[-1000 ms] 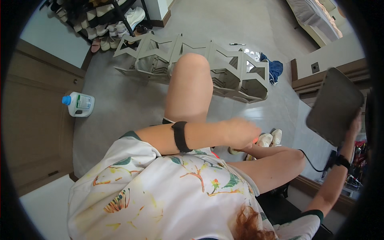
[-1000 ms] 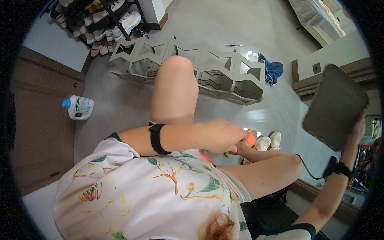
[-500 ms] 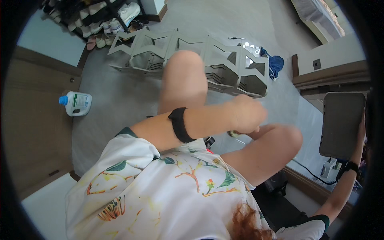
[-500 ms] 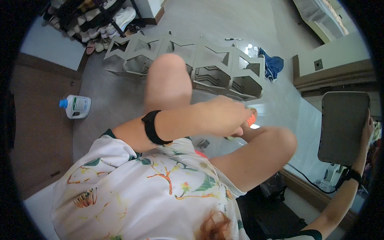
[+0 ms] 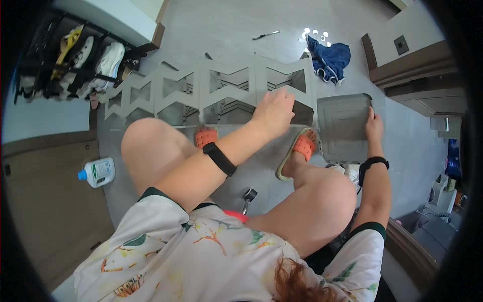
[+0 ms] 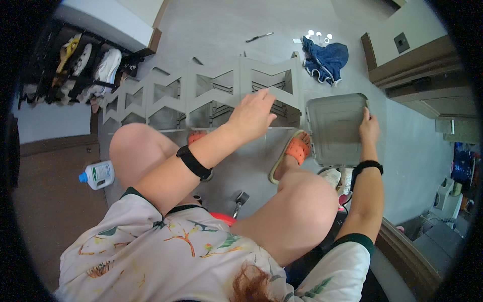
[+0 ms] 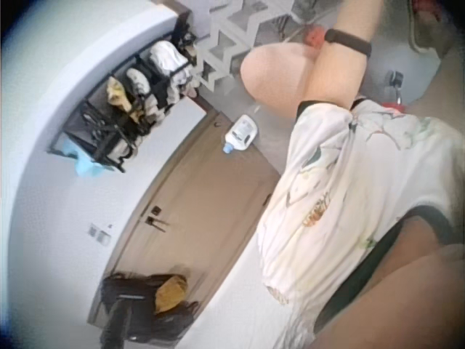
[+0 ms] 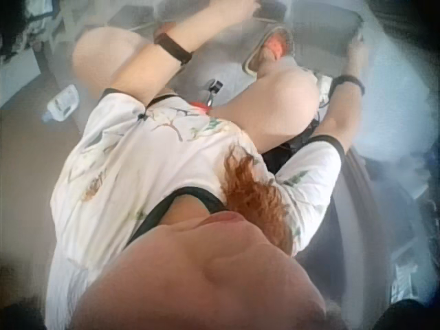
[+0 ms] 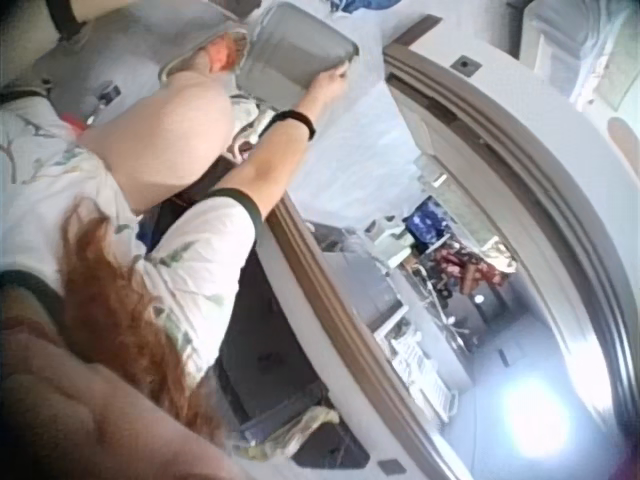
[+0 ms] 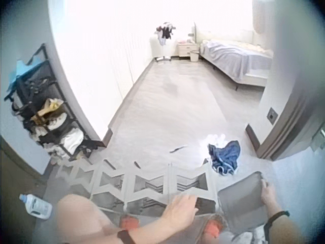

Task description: The person unboxes a modular shelf component, removes a pair of shoes from inside it, and proceeds to assemble the interlocking shelf panels on the floor.

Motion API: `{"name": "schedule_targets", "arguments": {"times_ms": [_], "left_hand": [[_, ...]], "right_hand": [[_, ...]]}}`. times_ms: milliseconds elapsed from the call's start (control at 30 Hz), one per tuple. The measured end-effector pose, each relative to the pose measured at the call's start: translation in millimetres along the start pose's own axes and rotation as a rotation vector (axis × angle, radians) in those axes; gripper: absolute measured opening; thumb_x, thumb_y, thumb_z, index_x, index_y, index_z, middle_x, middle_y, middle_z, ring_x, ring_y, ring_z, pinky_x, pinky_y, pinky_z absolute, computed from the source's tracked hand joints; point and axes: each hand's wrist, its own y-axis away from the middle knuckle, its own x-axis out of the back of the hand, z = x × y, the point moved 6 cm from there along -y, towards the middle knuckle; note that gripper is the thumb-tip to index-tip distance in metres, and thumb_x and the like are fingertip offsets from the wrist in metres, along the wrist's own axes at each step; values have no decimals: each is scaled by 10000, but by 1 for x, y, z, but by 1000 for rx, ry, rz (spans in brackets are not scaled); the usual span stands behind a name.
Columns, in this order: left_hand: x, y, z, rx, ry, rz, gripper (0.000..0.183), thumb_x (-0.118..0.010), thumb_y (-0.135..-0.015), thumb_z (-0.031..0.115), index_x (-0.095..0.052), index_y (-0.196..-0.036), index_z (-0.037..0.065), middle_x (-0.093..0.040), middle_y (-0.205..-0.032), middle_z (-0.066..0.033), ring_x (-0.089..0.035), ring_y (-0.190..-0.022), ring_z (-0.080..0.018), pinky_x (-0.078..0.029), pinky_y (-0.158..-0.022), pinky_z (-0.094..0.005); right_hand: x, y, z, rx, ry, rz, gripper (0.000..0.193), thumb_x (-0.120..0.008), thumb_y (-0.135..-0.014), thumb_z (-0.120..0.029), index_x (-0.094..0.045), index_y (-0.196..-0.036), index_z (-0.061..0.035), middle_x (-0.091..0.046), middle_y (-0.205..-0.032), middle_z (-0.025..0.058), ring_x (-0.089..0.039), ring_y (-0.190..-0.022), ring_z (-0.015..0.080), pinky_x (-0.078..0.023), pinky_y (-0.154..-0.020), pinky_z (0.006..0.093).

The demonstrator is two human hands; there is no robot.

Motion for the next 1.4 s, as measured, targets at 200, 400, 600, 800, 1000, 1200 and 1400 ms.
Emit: {"name": "schedule_targets", "arguments": {"times_ms": [200, 400, 600, 800, 1000, 1200, 1400], "left_hand": [[-32, -51, -8, -112, -148, 98, 450, -665, -719, 157, -475, -1095, -3, -468, -1146, -184, -447, -1102, -322, -307, -984, -469], [-59, -79, -11, -208, -209, 22, 372, -703, -601, 122, -527, -907, 5, -551, -856, -123, -531, -906, -291, -378, -891, -446], [-56, -87, -21, -122, -126, 83, 262, -675, -573, 117, -546, -790, 47, -570, -735, -98, -564, -776, -286, -440, -714, -388], [-54, -91, -12, -146, -125, 91, 253, -661, -573, 121, -548, -790, 57, -575, -753, -87, -567, -758, -278, -464, -659, -373], [-55, -89, -15, -123, -150, 113, 241, -652, -576, 124, -545, -780, 58, -577, -754, -77, -572, -771, -273, -467, -647, -371], [-64, -94, -7, -131, -209, 116, 255, -670, -555, 142, -525, -749, 62, -555, -743, -66, -558, -743, -247, -459, -654, -346], [-63, -91, -14, -43, -305, 76, 272, -670, -586, 158, -558, -818, 70, -586, -774, -67, -579, -775, -252, -470, -667, -359]], "right_hand": [[-72, -20, -6, -135, 119, -114, 564, -377, -859, -541, -585, -989, -33, -595, -998, 185, -554, -940, 354, -435, -786, 421], [-120, -50, -3, -103, 61, -223, 533, -391, -865, -500, -570, -1014, -21, -592, -1015, 188, -552, -951, 353, -433, -796, 417], [-153, -57, -15, 72, 76, -323, 533, -435, -845, -466, -534, -1095, -6, -573, -1058, 206, -537, -1005, 343, -418, -843, 402], [-184, -70, 35, 128, -98, -312, 436, -540, -814, -332, -531, -1130, -33, -571, -1084, 191, -531, -1022, 339, -420, -859, 387], [-183, -73, 56, 95, -180, -280, 339, -555, -804, -170, -553, -1119, -43, -583, -1074, 175, -549, -1002, 323, -432, -851, 364], [-173, -83, 91, -25, -88, -207, 360, -562, -802, -211, -552, -1127, -55, -582, -1075, 171, -550, -998, 320, -433, -850, 375], [-134, -45, -21, 450, -201, 89, 447, -606, -773, -327, -545, -1125, -58, -570, -1058, 200, -537, -1001, 336, -426, -862, 387]]}}
